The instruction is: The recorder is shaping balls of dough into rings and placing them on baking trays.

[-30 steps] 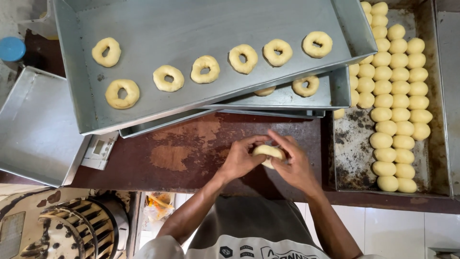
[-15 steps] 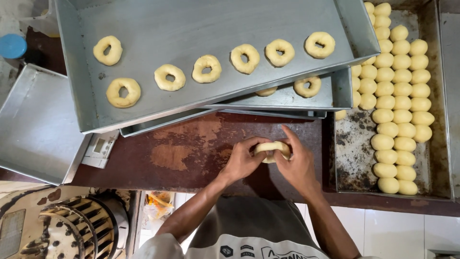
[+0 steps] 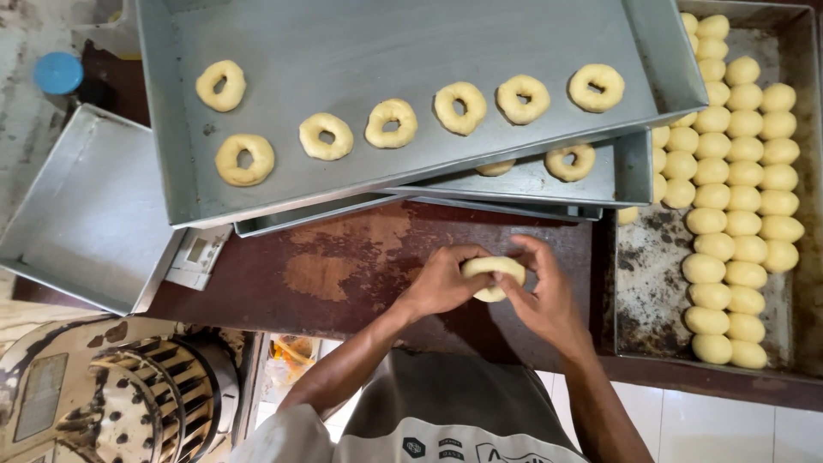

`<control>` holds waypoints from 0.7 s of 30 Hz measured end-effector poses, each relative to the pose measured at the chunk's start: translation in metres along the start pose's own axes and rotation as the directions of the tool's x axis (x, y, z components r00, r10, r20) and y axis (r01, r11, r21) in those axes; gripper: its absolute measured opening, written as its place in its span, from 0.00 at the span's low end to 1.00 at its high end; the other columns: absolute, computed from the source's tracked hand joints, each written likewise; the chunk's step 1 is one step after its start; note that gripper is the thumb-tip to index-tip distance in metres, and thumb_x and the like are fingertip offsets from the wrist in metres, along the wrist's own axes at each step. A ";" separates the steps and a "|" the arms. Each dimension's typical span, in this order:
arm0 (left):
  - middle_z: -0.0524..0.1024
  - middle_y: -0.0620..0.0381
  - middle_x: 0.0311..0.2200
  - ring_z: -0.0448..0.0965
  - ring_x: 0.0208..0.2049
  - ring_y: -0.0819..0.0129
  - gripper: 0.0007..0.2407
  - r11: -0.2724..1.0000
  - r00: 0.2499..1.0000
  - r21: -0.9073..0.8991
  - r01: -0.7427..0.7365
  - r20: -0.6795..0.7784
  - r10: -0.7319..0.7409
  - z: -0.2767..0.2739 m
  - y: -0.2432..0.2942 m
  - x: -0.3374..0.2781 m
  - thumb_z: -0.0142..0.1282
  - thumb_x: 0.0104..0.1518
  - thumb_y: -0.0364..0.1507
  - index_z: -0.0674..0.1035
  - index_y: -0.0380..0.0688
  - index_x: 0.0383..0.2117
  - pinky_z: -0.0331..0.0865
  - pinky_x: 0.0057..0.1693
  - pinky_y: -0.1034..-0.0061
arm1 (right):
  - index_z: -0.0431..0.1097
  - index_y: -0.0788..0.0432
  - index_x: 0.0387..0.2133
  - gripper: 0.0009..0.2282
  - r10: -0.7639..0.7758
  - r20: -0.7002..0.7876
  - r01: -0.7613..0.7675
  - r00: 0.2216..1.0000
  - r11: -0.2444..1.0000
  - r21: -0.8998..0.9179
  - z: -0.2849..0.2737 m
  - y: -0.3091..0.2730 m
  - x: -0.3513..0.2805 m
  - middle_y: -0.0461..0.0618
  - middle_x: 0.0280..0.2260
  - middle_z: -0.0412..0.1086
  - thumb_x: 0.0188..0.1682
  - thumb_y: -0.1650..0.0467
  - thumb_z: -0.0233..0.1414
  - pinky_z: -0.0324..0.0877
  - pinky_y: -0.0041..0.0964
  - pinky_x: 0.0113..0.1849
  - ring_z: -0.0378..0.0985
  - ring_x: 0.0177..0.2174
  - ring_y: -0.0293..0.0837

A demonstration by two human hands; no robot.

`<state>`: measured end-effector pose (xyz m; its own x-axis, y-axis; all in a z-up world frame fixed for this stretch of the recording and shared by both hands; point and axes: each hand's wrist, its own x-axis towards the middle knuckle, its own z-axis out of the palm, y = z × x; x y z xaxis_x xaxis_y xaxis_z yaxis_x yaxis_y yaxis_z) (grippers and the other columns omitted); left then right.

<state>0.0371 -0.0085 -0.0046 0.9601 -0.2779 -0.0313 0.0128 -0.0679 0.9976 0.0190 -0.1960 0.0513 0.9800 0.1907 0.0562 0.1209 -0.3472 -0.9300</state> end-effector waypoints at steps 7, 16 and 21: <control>0.82 0.41 0.34 0.83 0.38 0.38 0.11 0.801 0.994 0.597 -0.042 -0.056 0.093 -0.117 0.153 0.047 0.57 0.49 0.26 0.83 0.43 0.39 0.76 0.46 0.50 | 0.58 0.64 0.64 0.33 0.087 -0.077 -0.080 0.993 0.993 0.086 -0.027 0.030 -0.013 0.62 0.55 0.67 0.43 0.77 0.61 0.61 0.53 0.58 0.68 0.57 0.57; 0.82 0.50 0.35 0.80 0.33 0.57 0.12 0.574 0.986 0.819 0.017 -0.110 0.128 -0.290 0.127 0.166 0.53 0.50 0.28 0.85 0.40 0.37 0.74 0.42 0.66 | 0.66 0.66 0.54 0.22 0.167 -0.250 -0.136 0.954 0.981 0.139 -0.057 0.058 -0.041 0.60 0.49 0.72 0.43 0.82 0.56 0.73 0.41 0.54 0.76 0.50 0.50; 0.76 0.47 0.52 0.75 0.48 0.48 0.22 0.449 0.956 0.848 0.283 -0.210 -0.206 -0.316 0.116 0.172 0.51 0.50 0.31 0.79 0.43 0.54 0.69 0.53 0.59 | 0.67 0.65 0.54 0.20 0.207 -0.350 -0.199 0.914 0.978 0.059 -0.079 0.062 -0.052 0.62 0.48 0.73 0.46 0.81 0.56 0.75 0.43 0.52 0.76 0.48 0.52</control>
<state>0.2919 0.2383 0.1252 0.9737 -0.0507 -0.2220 0.0402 -0.9213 0.3867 -0.0121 -0.2999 0.0194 0.9756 -0.2191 -0.0139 -0.0859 -0.3231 -0.9424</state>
